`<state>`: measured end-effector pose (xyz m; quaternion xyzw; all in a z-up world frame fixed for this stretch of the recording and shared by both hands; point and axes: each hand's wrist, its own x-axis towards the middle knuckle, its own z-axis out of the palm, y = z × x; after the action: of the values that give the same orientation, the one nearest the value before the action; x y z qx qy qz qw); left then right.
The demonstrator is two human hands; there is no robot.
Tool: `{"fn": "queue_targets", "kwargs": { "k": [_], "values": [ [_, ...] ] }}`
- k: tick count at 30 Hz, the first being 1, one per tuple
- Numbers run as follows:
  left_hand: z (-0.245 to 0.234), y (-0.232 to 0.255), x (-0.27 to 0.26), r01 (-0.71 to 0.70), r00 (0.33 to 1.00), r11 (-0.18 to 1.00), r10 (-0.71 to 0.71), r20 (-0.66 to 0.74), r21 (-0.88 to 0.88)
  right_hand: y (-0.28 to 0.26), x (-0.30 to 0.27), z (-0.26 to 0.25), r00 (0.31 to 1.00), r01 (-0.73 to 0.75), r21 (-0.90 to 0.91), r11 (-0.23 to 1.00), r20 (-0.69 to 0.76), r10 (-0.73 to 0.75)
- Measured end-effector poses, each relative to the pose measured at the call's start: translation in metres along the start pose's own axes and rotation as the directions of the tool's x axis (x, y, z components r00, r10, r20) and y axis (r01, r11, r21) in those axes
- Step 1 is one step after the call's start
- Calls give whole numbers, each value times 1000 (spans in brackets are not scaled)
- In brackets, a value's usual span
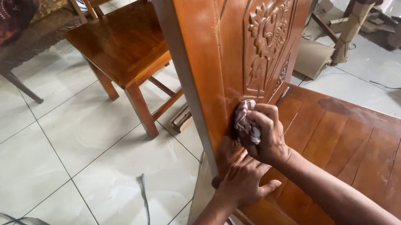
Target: Wiping a wooden chair with a cloth and wrapping the legs with cardboard and plastic ties
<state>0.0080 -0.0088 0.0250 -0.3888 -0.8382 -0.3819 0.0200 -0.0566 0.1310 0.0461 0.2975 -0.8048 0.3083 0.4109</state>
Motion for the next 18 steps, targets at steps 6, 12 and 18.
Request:
{"fn": "queue_targets", "kwargs": {
  "k": [6, 12, 18],
  "values": [
    [16, -13, -1, -62, 997, 995, 66, -47, 81, -52, 104, -21, 984, 120, -23, 993, -132, -122],
    [17, -15, -4, 113, 986, 990, -122, 112, 81, -26, 42, 8, 974, 224, 93, 970, -66, -218],
    [13, -10, -4, 16, 1000, 1000, -17, 21, 22, -49, 74, -15, 990, 140, 40, 989, -19, -140]
  ]
}}
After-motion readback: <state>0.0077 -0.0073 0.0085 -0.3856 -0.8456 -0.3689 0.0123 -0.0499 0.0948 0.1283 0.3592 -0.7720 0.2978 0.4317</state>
